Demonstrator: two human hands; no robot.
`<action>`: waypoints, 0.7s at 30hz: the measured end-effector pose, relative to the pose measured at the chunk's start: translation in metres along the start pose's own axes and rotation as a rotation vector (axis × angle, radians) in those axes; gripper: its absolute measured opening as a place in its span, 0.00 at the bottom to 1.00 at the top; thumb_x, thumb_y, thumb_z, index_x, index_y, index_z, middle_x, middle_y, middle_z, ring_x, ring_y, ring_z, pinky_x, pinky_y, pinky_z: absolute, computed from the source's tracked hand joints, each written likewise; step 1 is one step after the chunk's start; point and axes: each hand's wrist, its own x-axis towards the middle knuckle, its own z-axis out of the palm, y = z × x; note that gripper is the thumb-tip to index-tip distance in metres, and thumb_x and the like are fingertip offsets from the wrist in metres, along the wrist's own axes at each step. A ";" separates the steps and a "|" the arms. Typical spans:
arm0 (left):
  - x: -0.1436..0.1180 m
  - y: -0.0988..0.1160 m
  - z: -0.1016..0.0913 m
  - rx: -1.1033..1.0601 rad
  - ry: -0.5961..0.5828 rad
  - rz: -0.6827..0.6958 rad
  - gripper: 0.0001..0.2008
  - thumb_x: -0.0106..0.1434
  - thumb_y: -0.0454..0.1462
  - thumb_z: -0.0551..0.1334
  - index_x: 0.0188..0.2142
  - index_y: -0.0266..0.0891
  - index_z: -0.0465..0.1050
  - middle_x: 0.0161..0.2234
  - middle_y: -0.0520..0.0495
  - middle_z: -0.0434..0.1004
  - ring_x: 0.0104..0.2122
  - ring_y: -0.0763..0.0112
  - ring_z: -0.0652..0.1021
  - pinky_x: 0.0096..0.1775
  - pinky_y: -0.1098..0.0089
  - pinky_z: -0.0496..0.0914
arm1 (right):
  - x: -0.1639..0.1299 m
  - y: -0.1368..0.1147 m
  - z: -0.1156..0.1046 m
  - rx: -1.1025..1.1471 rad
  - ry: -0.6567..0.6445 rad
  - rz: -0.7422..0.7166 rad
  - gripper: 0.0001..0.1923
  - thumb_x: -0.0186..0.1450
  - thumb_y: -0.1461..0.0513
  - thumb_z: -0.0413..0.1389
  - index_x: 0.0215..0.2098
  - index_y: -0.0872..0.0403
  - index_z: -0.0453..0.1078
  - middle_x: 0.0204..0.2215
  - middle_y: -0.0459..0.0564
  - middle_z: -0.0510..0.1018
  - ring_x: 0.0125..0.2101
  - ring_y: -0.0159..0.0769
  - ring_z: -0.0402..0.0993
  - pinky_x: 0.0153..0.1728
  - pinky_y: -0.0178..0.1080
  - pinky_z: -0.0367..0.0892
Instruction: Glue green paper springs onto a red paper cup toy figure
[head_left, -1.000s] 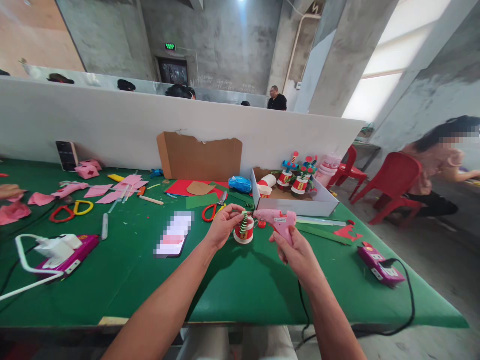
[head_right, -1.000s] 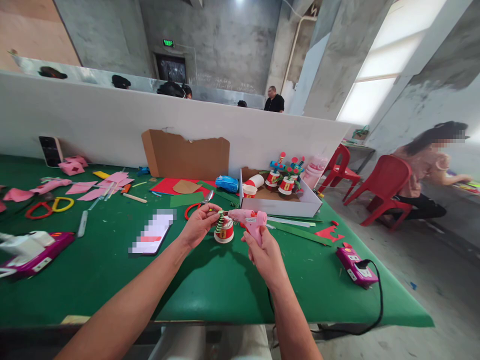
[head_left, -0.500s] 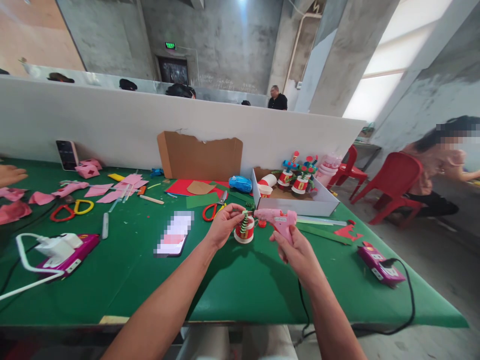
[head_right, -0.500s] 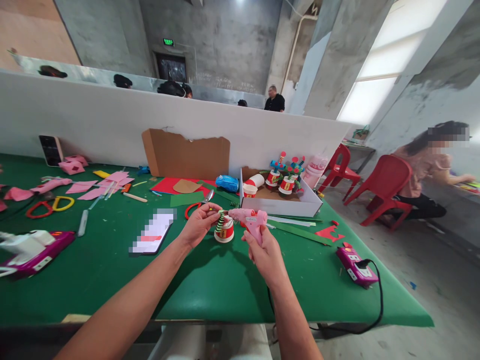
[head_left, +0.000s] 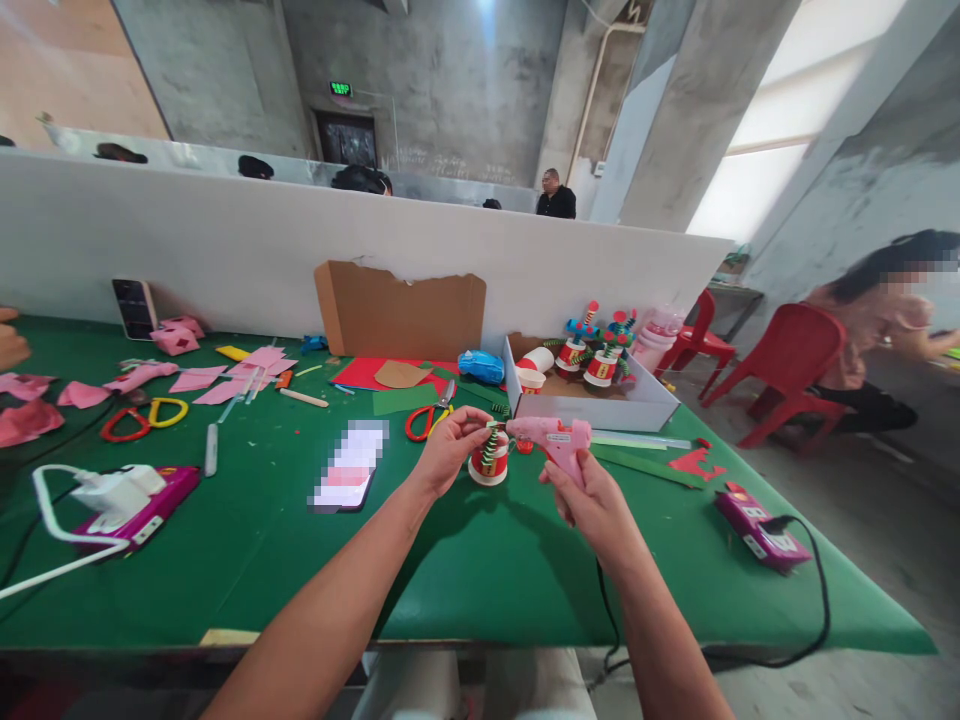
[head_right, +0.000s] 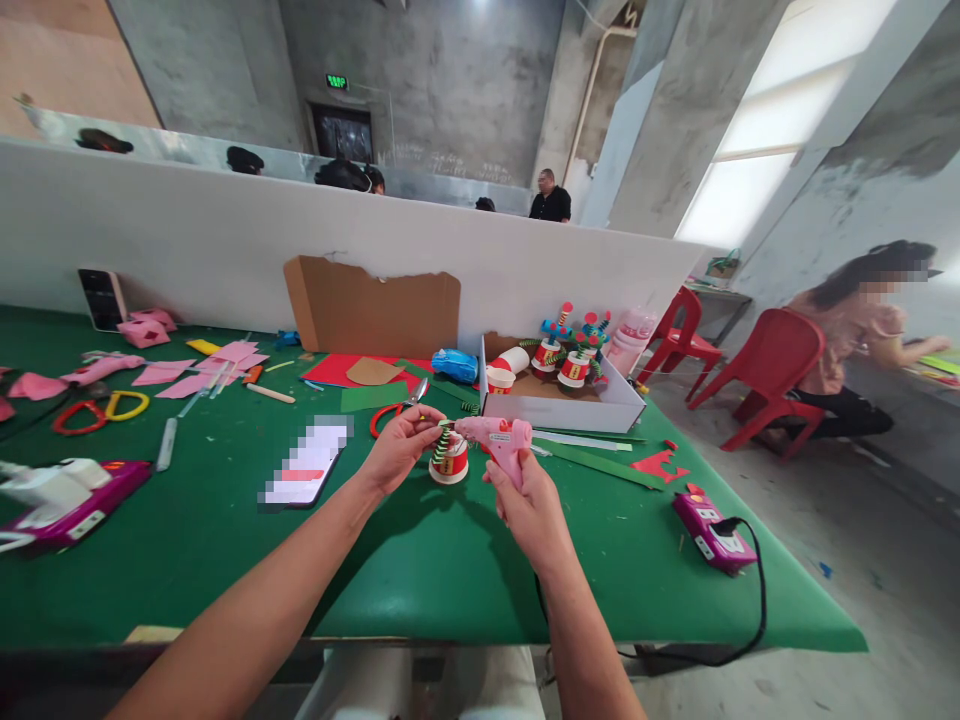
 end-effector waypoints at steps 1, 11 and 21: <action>0.000 0.000 0.000 0.005 -0.001 0.001 0.19 0.48 0.43 0.73 0.34 0.36 0.71 0.27 0.48 0.81 0.29 0.65 0.82 0.36 0.67 0.74 | 0.000 0.000 0.000 -0.004 0.001 -0.001 0.19 0.60 0.46 0.56 0.33 0.53 0.65 0.13 0.37 0.63 0.12 0.26 0.56 0.12 0.31 0.53; 0.000 0.005 -0.001 -0.132 0.005 -0.013 0.20 0.49 0.42 0.74 0.35 0.37 0.69 0.35 0.45 0.83 0.31 0.66 0.82 0.37 0.66 0.74 | -0.006 -0.012 -0.012 0.067 0.037 0.073 0.23 0.55 0.45 0.60 0.36 0.54 0.64 0.26 0.45 0.76 0.14 0.24 0.60 0.14 0.31 0.56; 0.002 0.007 -0.009 -0.320 0.001 -0.066 0.14 0.54 0.34 0.71 0.37 0.36 0.69 0.38 0.43 0.82 0.32 0.64 0.83 0.37 0.65 0.77 | -0.008 0.051 -0.091 -0.140 0.118 0.312 0.25 0.48 0.42 0.59 0.26 0.54 0.68 0.16 0.42 0.67 0.16 0.27 0.57 0.16 0.32 0.52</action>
